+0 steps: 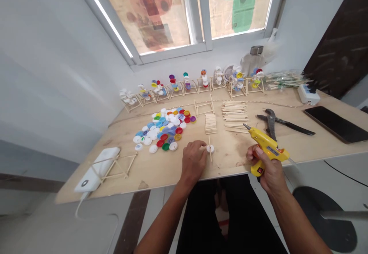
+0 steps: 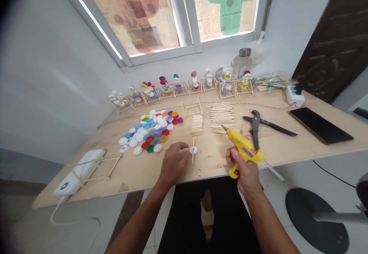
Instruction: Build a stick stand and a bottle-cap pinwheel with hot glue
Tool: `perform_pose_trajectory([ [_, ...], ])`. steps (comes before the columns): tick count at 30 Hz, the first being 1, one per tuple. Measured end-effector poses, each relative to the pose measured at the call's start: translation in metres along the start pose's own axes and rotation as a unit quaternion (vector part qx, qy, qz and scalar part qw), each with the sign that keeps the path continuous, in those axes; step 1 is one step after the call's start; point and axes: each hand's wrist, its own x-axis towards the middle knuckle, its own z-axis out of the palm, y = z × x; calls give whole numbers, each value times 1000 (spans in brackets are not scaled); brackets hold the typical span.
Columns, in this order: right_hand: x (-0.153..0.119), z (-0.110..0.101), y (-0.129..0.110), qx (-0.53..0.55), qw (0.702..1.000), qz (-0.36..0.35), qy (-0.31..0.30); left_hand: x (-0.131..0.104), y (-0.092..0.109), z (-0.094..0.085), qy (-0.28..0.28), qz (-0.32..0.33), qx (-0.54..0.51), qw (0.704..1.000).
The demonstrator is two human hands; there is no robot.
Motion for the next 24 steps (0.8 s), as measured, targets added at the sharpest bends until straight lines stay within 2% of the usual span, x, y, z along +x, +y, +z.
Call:
perform_pose_trajectory([
  [3,0,-1,2,19,1000,0,4,11,9,-1,1,28,12,1000],
  [6,0,-2,5,34,999,-5,4,29,23,4,-40,86,41,995],
  [10,0,-2,7,45,999,-7,5,57,40,18,-113,163,113,974],
  [14,1,-3,8,52,999,-4,7,80,52,37,-148,218,184,947],
  [19,1,-4,10,53,999,-7,7,96,60,55,-172,236,242,925],
  [24,1,-7,12,49,999,-12,-7,104,63,65,-198,217,256,921],
])
